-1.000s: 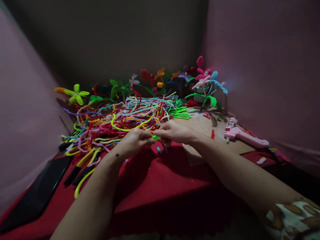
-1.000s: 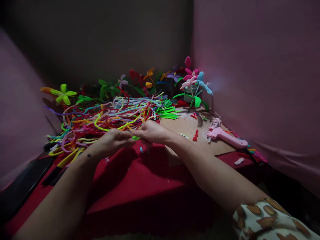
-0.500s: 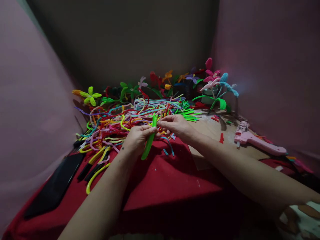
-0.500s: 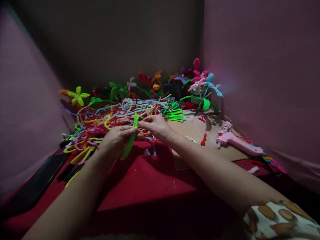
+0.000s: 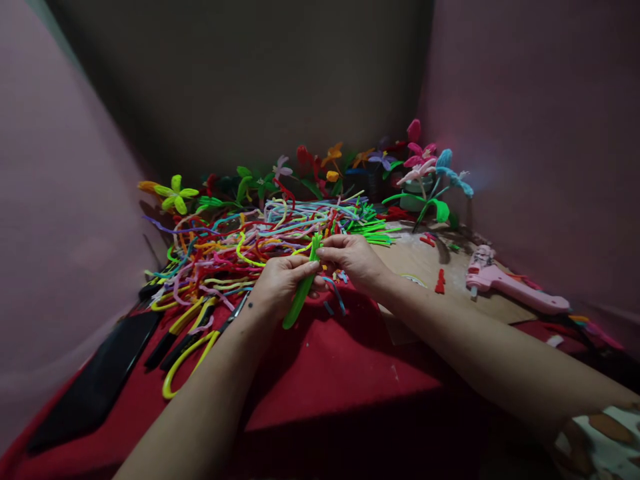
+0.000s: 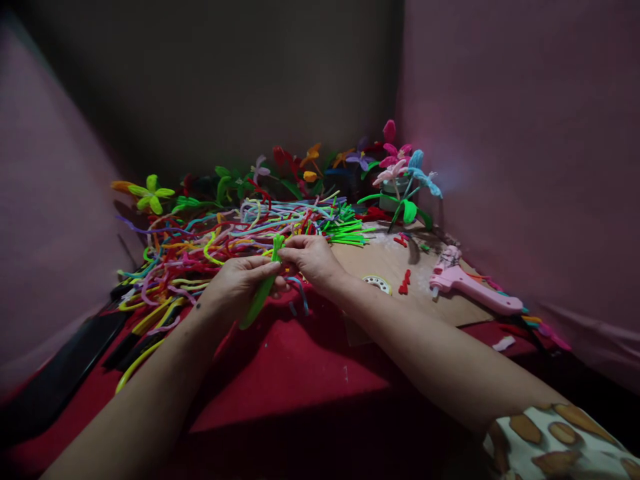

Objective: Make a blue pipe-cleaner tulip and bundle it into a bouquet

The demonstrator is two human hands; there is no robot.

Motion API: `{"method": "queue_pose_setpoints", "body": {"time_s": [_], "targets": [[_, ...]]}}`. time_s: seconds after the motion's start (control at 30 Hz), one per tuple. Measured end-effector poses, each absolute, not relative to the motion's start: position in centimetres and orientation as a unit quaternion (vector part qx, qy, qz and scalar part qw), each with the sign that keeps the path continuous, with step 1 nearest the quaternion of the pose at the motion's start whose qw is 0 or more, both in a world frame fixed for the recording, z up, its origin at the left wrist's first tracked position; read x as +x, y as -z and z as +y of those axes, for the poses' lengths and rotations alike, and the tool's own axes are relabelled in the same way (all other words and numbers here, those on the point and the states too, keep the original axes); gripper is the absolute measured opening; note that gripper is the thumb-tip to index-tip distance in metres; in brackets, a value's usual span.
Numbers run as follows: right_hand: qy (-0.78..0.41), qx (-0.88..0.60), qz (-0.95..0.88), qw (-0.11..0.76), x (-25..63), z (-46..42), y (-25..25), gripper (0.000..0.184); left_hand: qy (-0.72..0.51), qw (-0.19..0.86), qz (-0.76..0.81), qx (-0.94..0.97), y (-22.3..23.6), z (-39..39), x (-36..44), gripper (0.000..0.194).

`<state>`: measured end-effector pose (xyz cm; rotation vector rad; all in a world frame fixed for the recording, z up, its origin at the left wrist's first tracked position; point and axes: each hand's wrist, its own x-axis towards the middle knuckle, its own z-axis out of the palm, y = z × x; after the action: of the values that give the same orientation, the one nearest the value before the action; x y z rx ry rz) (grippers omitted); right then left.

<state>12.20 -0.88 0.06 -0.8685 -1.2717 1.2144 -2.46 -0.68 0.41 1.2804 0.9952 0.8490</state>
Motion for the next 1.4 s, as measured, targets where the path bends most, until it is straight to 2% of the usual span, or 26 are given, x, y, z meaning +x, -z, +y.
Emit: {"method": "queue_pose_setpoints", "body": {"time_s": [0.27, 0.43, 0.53, 0.73, 0.8, 0.9, 1.27, 1.4], "targets": [[-0.539, -0.355, -0.530, 0.550, 12.5, -0.5, 0.4, 0.011, -0.372, 0.581, 0.438, 0.577, -0.2, -0.6, -2.5, 0.021], [-0.419, -0.394, -0.549, 0.606, 12.7, -1.0, 0.3, 0.012, -0.382, 0.563, 0.451, 0.577, -0.7, -1.1, -2.2, 0.018], [-0.371, -0.364, -0.594, 0.614, 12.8, -1.1, 0.4, 0.017, -0.383, 0.557, 0.458, 0.577, -1.0, -1.4, -2.1, 0.018], [-0.539, -0.363, -0.505, 0.568, 12.7, -1.0, 0.5, 0.041, -0.369, 0.530, 0.450, 0.617, -0.8, -1.1, -2.1, 0.019], [-0.558, -0.355, -0.517, 0.543, 12.8, -1.0, 0.6, 0.035, -0.364, 0.513, 0.447, 0.636, -0.6, -1.0, -2.1, 0.021], [-0.525, -0.341, -0.570, 0.533, 12.8, -1.3, 0.6, 0.023, -0.348, 0.499, 0.445, 0.657, -0.6, -1.2, -1.9, 0.022], [-0.472, -0.366, -0.596, 0.537, 12.9, -1.5, 0.2, 0.021, -0.312, 0.567, 0.429, 0.630, -1.7, -1.5, -2.0, 0.017], [-0.463, -0.357, -0.617, 0.527, 12.9, -1.4, 0.3, 0.021, -0.313, 0.544, 0.442, 0.641, -1.8, -1.6, -1.9, 0.013]]}}
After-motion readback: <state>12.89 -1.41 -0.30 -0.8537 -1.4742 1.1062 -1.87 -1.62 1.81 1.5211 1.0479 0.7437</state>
